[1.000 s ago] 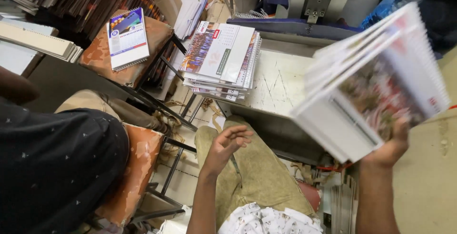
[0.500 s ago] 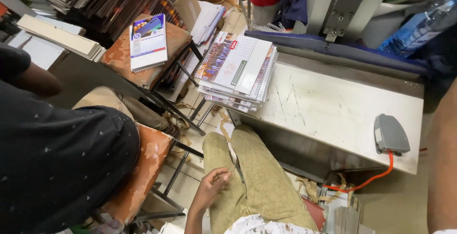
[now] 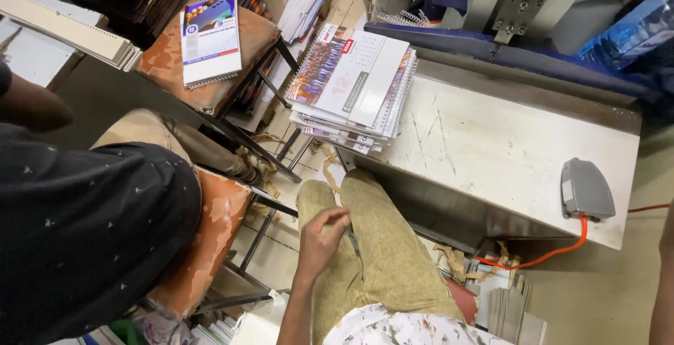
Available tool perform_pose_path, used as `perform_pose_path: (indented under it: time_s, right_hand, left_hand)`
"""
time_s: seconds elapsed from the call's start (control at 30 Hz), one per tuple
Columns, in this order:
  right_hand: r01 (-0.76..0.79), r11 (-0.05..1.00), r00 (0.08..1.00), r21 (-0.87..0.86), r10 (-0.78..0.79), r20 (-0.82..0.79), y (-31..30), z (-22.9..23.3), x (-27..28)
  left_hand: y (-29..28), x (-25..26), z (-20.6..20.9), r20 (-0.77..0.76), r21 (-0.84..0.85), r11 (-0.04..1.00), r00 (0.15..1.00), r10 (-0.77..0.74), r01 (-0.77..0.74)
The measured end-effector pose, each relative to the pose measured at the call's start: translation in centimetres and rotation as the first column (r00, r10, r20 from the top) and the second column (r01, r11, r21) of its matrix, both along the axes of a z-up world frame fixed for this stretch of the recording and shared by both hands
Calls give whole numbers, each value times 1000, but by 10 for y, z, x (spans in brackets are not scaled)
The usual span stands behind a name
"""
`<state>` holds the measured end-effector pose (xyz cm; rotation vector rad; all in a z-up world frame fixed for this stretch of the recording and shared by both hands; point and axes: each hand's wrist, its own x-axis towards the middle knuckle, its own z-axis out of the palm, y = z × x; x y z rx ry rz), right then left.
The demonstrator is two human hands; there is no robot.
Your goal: The person sits with legs crossed and repeatedly places spiral-bound calendar pages under a binding machine, presses the handle to secure the binding, and stacks the finished calendars on their lap.
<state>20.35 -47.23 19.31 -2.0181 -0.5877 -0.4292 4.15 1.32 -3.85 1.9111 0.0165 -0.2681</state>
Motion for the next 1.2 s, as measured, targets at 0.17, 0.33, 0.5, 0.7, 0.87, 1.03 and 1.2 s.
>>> perform_pose_path:
  time_s: [0.17, 0.33, 0.5, 0.7, 0.87, 1.03, 1.2]
  right_hand:
    - [-65, 963, 998, -262, 64, -12, 97, -36, -25]
    - [-286, 795, 958, -535, 238, -159, 192, -109, -24]
    - [-176, 625, 984, -760, 86, -157, 223, -162, -25]
    - [-143, 625, 988, -768, 51, -143, 224, -150, -36]
    - [-49, 889, 995, -455, 3, -101, 220, -139, -56]
    - [20, 492, 883, 870, 399, -246, 168, -117, -98]
    - [323, 475, 922, 818, 37, -386, 104, -136, -121]
  left_hand:
    - [-13, 88, 50, 575, -81, 895, 713, 401, -439]
    - [4, 205, 50, 278, 78, 837, 818, 503, -542]
    - [14, 248, 35, 182, 165, 839, 852, 491, -518]
    - [-12, 276, 57, 276, -383, 713, 663, 696, -588]
    - [-92, 200, 160, 574, -613, 788, 655, 491, -55]
    - [-169, 117, 128, 991, -61, 958, 135, 24, 281]
    - [-208, 87, 95, 937, 298, 842, 29, -347, 449]
